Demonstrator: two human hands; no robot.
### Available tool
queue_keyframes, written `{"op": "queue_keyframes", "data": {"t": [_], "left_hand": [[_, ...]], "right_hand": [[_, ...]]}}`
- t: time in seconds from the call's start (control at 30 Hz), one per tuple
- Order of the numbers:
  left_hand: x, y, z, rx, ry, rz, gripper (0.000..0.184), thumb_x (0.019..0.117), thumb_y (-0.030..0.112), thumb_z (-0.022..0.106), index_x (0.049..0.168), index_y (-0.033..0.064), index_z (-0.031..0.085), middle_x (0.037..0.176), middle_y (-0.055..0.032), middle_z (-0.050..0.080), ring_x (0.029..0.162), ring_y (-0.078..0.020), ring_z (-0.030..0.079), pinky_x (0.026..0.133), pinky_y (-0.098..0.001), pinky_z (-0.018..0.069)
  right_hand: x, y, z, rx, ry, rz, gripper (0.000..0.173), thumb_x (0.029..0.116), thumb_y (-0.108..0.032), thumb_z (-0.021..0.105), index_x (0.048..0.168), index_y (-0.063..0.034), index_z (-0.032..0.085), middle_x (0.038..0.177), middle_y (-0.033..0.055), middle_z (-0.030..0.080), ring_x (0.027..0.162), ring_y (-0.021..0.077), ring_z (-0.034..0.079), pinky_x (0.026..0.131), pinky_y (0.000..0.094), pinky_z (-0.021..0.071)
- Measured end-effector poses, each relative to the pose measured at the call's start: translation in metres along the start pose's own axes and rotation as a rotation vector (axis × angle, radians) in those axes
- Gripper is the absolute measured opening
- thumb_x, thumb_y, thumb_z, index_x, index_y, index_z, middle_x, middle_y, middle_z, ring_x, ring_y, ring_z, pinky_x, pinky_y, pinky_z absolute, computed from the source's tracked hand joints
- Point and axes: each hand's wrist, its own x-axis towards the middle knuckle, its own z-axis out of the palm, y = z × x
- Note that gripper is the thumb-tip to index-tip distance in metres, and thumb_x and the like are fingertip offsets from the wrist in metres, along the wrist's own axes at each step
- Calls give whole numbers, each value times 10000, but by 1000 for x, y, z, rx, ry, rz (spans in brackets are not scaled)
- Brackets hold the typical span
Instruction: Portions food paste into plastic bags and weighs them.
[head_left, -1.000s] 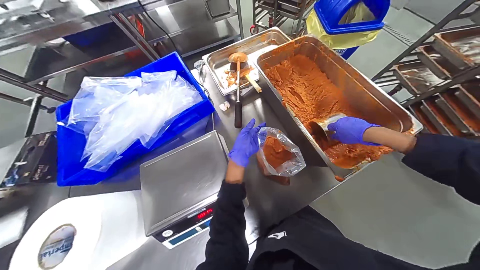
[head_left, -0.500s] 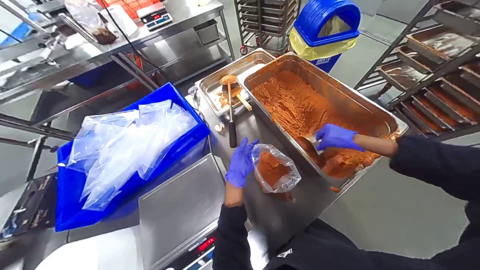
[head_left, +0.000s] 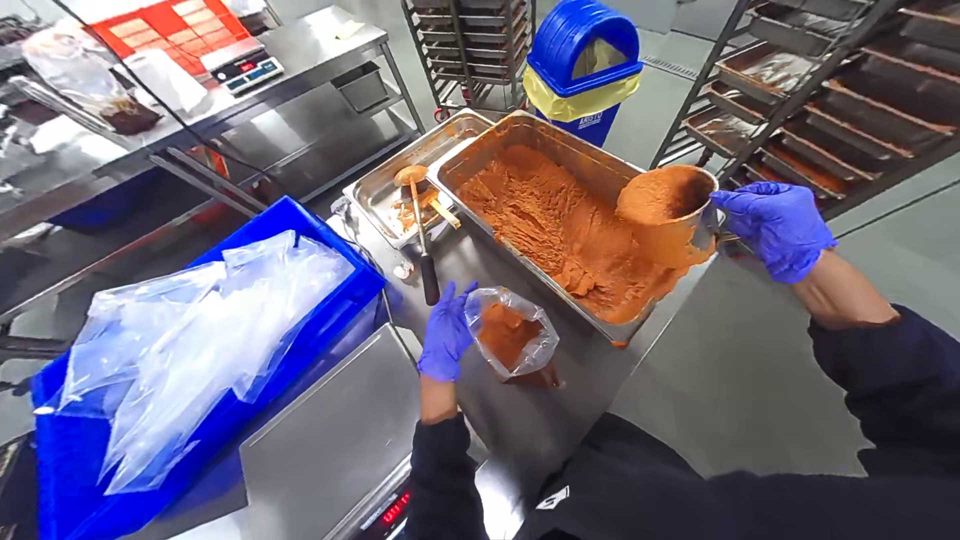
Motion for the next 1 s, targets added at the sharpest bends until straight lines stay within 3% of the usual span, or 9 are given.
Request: {"op": "queue_keyframes", "data": {"t": [0.13,0.33,0.57,0.67,0.83,1.0], "left_hand": [[-3,0,2,10,-7,9,549,1105,464,208,1269,74,557,812,-32,682,602,-92,642,523,-234,546],[-3,-1,5,23,0,22,541,1110,446,205,1284,65,547,828,-44,688,614,-90,647,534,-223,548],[-2,-1,4,11,-4,24,529,1108,446,213,1272,73,550,838,-34,687,628,-83,654,533,-220,547],[0,-1,9,25,10,19,524,1108,443,210,1289,75,538,862,-33,687,649,-80,657,559,-218,555],[1,-1,13,17,22,11,507,1108,436,239,1311,71,527,884,-45,692,682,-95,674,585,-233,570],[-1,1,10,-18,-30,-12,526,1107,433,217,1288,55,534,824,-42,668,590,-88,627,521,-216,539]], "right_hand": [[-11,18,-33,65,67,-2,250,954,-76,597,727,-180,622,500,-133,448,400,-25,357,403,136,320],[-26,29,-70,125,70,-69,294,946,-73,563,690,-209,609,472,-143,417,382,-33,327,382,138,282],[-44,44,-84,67,153,-60,284,918,-36,587,697,-212,617,515,-156,506,403,-45,374,398,127,320],[-56,68,-88,78,183,-19,297,887,-55,626,650,-231,588,481,-153,473,383,-36,353,381,139,297],[-70,114,-99,205,255,19,305,908,-47,592,652,-213,604,473,-139,469,373,-27,351,372,146,294],[-68,93,-107,137,267,-98,235,885,-79,641,716,-242,643,552,-157,572,411,-38,412,392,139,340]]}}
